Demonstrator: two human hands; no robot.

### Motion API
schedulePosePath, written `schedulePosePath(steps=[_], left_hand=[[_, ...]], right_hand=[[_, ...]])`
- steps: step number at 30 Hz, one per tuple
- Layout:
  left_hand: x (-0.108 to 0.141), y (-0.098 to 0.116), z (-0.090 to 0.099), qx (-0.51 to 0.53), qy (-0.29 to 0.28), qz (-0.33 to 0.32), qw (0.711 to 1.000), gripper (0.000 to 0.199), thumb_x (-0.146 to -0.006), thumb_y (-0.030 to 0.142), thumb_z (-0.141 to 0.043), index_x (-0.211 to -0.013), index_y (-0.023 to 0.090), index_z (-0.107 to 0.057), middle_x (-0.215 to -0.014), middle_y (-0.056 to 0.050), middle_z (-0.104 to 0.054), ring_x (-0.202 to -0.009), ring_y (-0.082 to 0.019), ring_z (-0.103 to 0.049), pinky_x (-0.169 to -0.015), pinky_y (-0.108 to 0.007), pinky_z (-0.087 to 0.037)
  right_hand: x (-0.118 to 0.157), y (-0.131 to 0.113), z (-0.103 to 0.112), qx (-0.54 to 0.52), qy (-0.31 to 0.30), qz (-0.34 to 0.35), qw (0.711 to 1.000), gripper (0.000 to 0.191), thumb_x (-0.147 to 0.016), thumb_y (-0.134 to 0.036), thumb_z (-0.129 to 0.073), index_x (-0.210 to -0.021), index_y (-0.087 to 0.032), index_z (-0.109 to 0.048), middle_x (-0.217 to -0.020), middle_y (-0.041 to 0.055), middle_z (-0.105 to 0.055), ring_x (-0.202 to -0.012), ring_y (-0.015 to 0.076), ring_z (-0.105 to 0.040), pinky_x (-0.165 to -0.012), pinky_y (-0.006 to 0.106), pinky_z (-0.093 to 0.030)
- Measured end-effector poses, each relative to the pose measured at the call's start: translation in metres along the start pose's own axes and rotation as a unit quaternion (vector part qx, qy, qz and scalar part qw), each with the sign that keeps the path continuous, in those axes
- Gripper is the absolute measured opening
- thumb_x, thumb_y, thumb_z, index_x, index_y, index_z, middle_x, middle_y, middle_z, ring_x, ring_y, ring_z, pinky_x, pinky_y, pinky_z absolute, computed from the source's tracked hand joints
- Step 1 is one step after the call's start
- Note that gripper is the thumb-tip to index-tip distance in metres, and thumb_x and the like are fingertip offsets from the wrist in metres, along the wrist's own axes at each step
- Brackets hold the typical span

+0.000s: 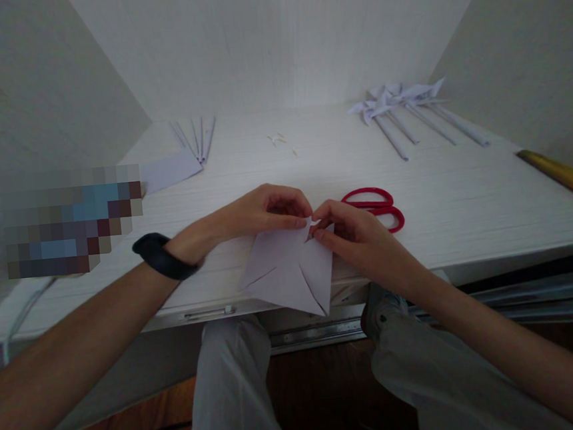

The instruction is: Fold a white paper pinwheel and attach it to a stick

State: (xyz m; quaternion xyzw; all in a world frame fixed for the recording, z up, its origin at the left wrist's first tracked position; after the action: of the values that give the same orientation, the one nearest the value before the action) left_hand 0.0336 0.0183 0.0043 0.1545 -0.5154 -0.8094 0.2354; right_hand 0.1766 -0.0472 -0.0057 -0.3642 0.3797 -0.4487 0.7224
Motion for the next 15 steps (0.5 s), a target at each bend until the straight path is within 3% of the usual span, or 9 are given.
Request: schedulePosePath(steps=[9, 15], left_hand=[[0.0012, 0.0027, -0.0007, 0.027, 0.02, 0.022, 0.999, 0.013, -0.077, 0.024, -0.065, -0.085, 0.013, -0.066, -0.078, -0.002, -0.066, -0.07, -0.01, -0.057, -0.063, -0.022, -0.042], [-0.0001, 0.0045, -0.0011, 0.035, 0.019, 0.02, 0.999, 0.011, -0.075, 0.024, -0.066, -0.077, 0.013, -0.065, -0.073, 0.0, -0.063, -0.068, -0.01, -0.054, -0.064, -0.023, -0.04]], right_hand=[[-0.0002, -0.0017, 0.0004, -0.007, 0.018, -0.016, 1.0, 0.006, -0.084, -0.023, -0.053, -0.085, -0.018, -0.056, -0.074, -0.0023, -0.057, -0.064, 0.009, -0.049, -0.054, 0.022, -0.034], [-0.0007, -0.0028, -0.0012, -0.01, 0.012, -0.023, 1.0, 0.024, -0.088, -0.038, -0.051, -0.077, -0.018, -0.055, -0.07, -0.0011, -0.055, -0.063, 0.01, -0.048, -0.054, 0.023, -0.034]])
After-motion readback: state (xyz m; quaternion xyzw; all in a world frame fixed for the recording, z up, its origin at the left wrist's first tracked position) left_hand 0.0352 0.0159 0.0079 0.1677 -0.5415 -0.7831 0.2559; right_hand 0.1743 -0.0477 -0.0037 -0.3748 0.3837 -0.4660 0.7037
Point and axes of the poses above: each hand's wrist, its own x-axis away from the middle knuckle, its own z-axis out of the back of the hand, y = z × x, the point moved 4 cm from there along -x, towards the middle knuckle
